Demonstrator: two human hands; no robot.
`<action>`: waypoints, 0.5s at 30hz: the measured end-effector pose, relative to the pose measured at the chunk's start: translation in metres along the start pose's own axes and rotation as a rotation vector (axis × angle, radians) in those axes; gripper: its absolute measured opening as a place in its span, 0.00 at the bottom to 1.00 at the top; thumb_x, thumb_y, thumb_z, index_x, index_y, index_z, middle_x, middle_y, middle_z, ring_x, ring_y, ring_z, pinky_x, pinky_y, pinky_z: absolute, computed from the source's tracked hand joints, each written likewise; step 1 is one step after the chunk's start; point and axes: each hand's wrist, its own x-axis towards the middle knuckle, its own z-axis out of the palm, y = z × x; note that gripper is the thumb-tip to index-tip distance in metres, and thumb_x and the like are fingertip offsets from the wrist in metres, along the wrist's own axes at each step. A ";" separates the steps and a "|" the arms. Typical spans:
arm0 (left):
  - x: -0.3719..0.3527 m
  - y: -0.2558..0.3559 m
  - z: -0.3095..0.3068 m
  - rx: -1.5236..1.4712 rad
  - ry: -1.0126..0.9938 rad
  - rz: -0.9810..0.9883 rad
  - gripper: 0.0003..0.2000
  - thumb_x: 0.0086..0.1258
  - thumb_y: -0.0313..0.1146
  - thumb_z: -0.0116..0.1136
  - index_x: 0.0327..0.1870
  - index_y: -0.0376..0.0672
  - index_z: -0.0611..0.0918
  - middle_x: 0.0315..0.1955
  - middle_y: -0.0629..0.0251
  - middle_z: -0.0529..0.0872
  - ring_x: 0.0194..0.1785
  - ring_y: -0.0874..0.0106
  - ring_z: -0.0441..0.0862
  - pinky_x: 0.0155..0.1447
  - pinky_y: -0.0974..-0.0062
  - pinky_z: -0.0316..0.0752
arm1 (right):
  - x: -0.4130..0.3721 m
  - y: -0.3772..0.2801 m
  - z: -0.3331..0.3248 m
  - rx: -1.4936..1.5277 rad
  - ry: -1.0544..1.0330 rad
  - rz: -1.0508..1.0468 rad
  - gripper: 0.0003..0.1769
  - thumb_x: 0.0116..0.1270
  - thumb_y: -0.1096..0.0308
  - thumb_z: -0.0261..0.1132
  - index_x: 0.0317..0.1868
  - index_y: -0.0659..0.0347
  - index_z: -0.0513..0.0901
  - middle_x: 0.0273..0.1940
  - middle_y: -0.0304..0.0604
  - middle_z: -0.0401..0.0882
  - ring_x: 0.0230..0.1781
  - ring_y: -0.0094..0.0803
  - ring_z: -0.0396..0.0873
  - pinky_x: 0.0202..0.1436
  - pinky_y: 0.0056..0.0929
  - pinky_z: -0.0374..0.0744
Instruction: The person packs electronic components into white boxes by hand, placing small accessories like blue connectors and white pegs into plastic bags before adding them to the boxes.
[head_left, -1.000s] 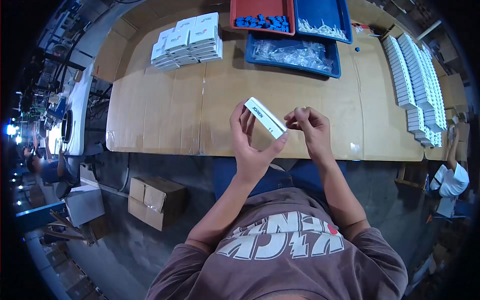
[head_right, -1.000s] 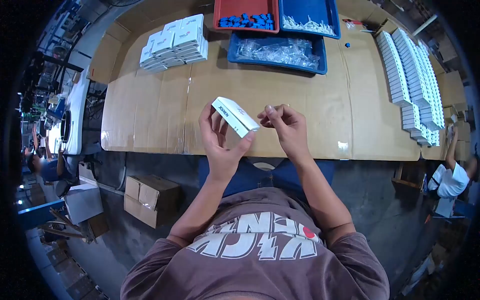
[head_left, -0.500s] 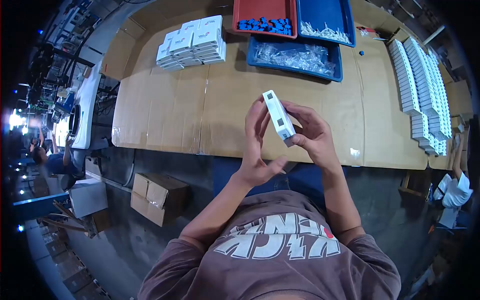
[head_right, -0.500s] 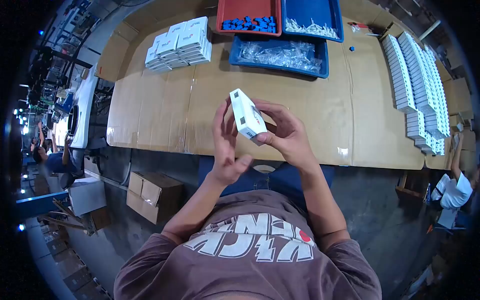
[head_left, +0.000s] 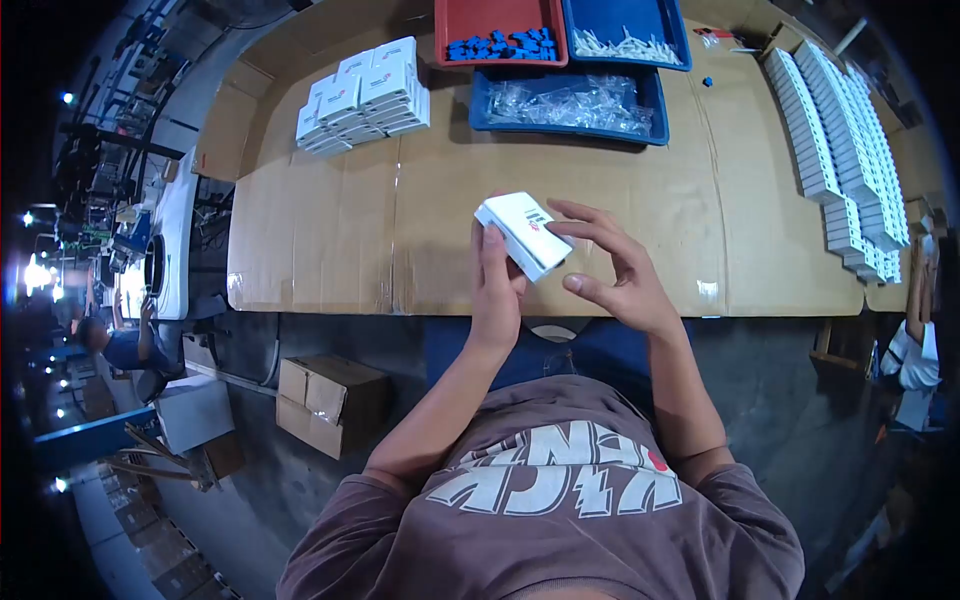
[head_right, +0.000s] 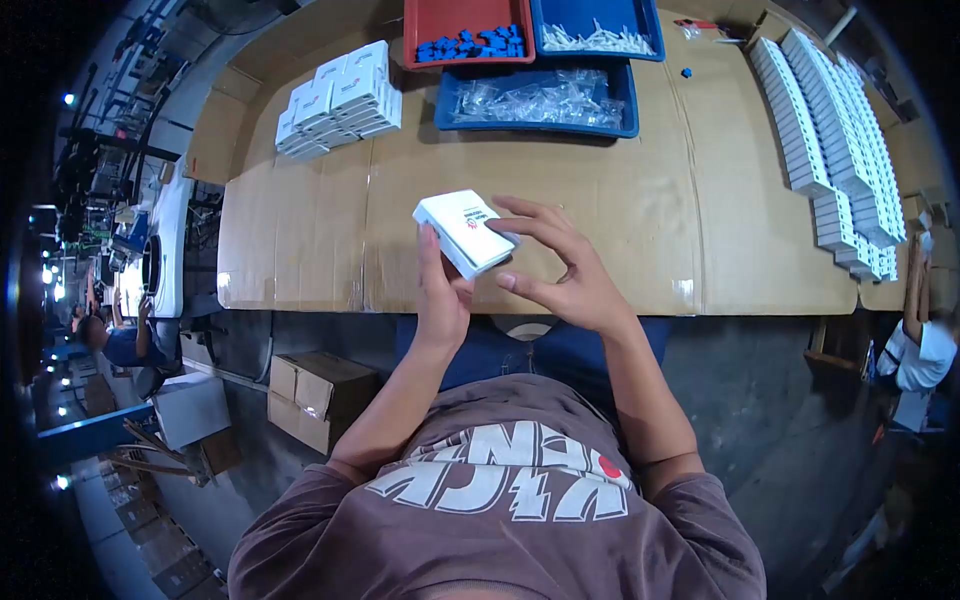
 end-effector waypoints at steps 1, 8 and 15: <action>0.004 -0.002 -0.002 -0.099 0.013 -0.092 0.30 0.86 0.56 0.38 0.75 0.41 0.65 0.64 0.56 0.77 0.65 0.64 0.80 0.59 0.65 0.82 | 0.000 0.000 0.001 -0.042 0.004 -0.027 0.29 0.62 0.64 0.77 0.65 0.56 0.84 0.72 0.50 0.75 0.70 0.48 0.75 0.74 0.43 0.71; 0.001 -0.001 -0.014 -0.140 -0.047 -0.279 0.38 0.81 0.70 0.28 0.72 0.44 0.69 0.56 0.59 0.83 0.54 0.66 0.85 0.51 0.62 0.87 | 0.004 0.008 0.026 -0.070 0.091 -0.018 0.23 0.66 0.67 0.73 0.61 0.60 0.86 0.62 0.50 0.84 0.64 0.45 0.80 0.68 0.39 0.76; -0.003 -0.013 -0.043 -0.118 -0.037 -0.166 0.26 0.86 0.54 0.41 0.73 0.45 0.65 0.57 0.59 0.80 0.56 0.69 0.85 0.55 0.67 0.85 | 0.012 0.005 0.044 -0.098 0.037 -0.069 0.27 0.65 0.63 0.75 0.63 0.62 0.84 0.65 0.51 0.80 0.63 0.44 0.79 0.63 0.37 0.78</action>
